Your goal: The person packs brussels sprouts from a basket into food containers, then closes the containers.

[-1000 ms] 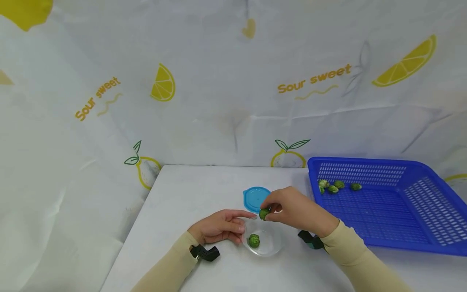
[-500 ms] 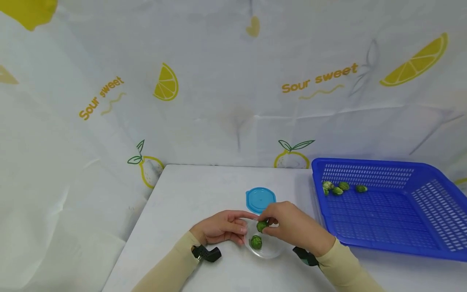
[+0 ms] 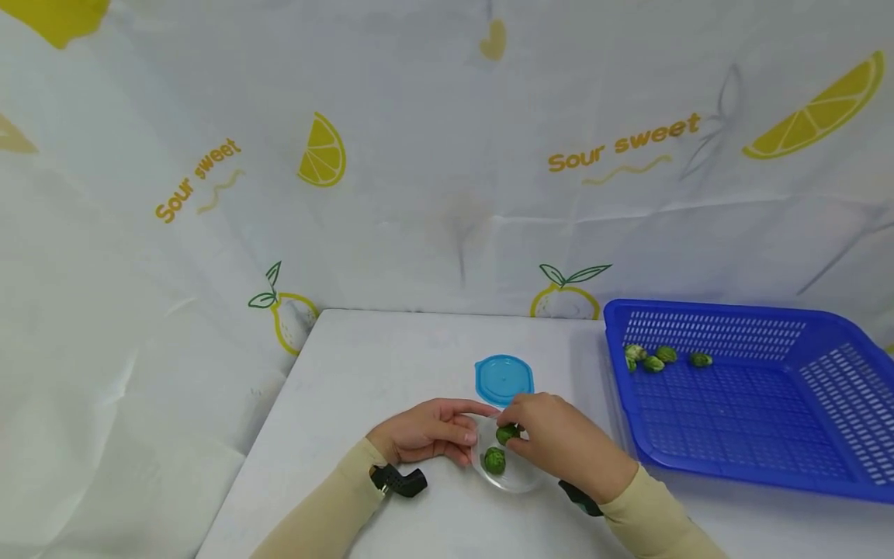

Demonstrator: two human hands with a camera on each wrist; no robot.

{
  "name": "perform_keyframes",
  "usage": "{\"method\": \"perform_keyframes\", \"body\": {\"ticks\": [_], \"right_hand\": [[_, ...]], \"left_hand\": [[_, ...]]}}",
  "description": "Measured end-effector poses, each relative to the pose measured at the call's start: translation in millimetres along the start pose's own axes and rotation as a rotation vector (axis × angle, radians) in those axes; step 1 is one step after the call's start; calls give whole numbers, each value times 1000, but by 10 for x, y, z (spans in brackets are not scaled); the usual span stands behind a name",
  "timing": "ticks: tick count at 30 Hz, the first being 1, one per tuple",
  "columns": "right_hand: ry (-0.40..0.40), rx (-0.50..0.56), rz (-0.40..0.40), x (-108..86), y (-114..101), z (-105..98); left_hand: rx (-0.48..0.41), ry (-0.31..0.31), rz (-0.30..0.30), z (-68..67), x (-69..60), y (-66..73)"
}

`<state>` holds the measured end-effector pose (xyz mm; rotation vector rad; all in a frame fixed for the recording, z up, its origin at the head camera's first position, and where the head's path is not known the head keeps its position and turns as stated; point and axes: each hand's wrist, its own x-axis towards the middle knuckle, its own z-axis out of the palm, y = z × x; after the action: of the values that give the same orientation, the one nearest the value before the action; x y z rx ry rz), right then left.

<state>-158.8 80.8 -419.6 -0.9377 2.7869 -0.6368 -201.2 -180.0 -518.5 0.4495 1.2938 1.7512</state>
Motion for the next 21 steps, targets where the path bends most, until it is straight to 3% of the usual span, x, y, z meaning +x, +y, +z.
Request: {"method": "perform_keyframes", "body": {"ticks": [14, 21], "right_hand": [[32, -189, -52, 39, -113, 143], [-21, -131, -8, 52, -128, 84]], "left_hand": [[-2, -1, 22, 11, 8, -15], [9, 2, 24, 12, -2, -2]]}}
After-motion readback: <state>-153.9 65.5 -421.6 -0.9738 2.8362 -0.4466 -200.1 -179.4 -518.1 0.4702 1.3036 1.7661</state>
